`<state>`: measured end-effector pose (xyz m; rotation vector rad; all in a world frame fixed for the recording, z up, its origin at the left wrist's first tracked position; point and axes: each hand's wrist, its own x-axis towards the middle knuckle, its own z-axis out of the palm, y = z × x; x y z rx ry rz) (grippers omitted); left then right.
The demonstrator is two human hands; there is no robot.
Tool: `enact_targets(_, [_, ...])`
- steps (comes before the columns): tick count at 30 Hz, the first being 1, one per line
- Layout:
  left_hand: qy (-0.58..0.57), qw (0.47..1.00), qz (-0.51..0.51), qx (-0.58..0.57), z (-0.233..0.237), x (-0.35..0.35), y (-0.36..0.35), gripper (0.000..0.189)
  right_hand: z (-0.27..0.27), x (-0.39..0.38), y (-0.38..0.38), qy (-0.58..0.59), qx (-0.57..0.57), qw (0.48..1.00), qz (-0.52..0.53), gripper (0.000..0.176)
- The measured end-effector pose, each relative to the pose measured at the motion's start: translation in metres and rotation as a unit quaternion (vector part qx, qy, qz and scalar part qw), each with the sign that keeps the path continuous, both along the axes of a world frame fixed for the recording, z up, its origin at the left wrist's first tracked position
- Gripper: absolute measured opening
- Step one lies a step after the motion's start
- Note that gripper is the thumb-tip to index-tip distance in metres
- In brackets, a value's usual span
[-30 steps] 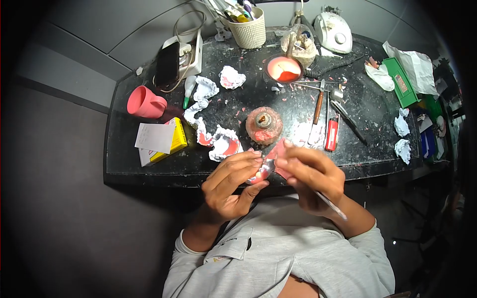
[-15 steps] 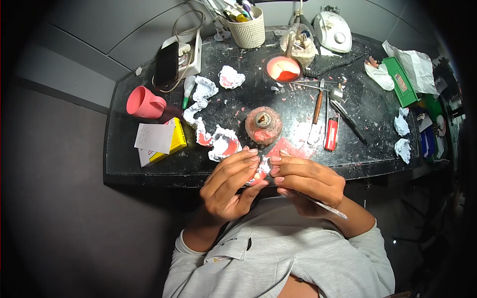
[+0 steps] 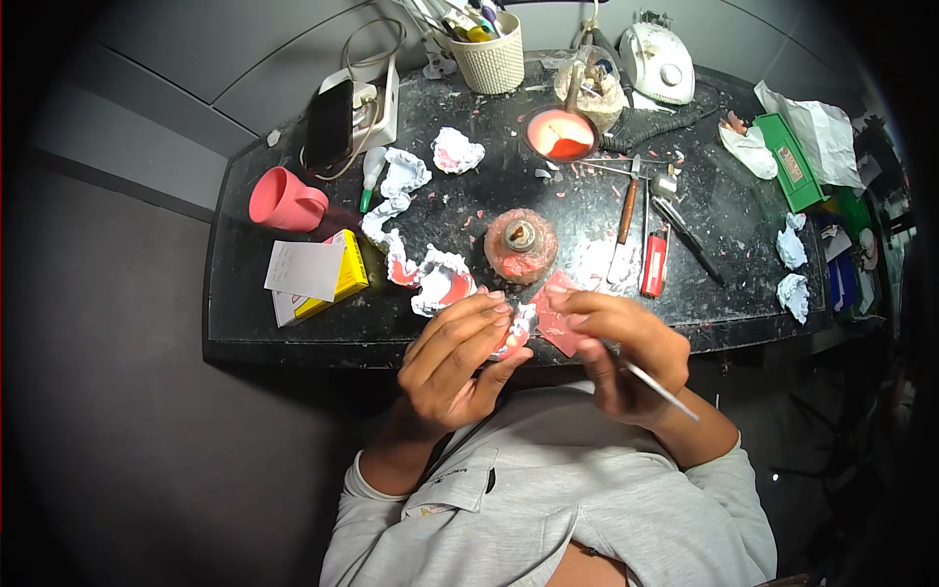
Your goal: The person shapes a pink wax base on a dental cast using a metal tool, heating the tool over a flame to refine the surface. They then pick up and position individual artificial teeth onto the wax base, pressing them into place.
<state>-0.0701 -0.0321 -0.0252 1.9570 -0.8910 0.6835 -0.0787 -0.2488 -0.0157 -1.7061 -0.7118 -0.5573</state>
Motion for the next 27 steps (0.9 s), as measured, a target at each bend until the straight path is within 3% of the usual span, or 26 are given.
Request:
enact_targets(4, [0.022,1.000,0.006,0.011,0.002,-0.001,0.001,0.030,-0.002,-0.002,-0.003,0.044,0.038,0.998,0.008,0.019])
enact_targets(8, [0.016,1.000,-0.005,0.016,-0.002,0.001,0.003,0.032,0.009,-0.001,0.001,-0.017,-0.038,0.998,0.057,0.018])
enact_targets(13, [0.005,1.000,0.016,0.026,-0.002,-0.001,0.003,0.026,0.008,-0.002,0.010,-0.058,-0.056,0.996,0.049,0.023])
enact_targets(27, [0.050,0.998,-0.021,0.001,0.002,-0.001,0.005,0.025,0.008,-0.001,0.011,-0.058,-0.057,0.994,0.069,0.023])
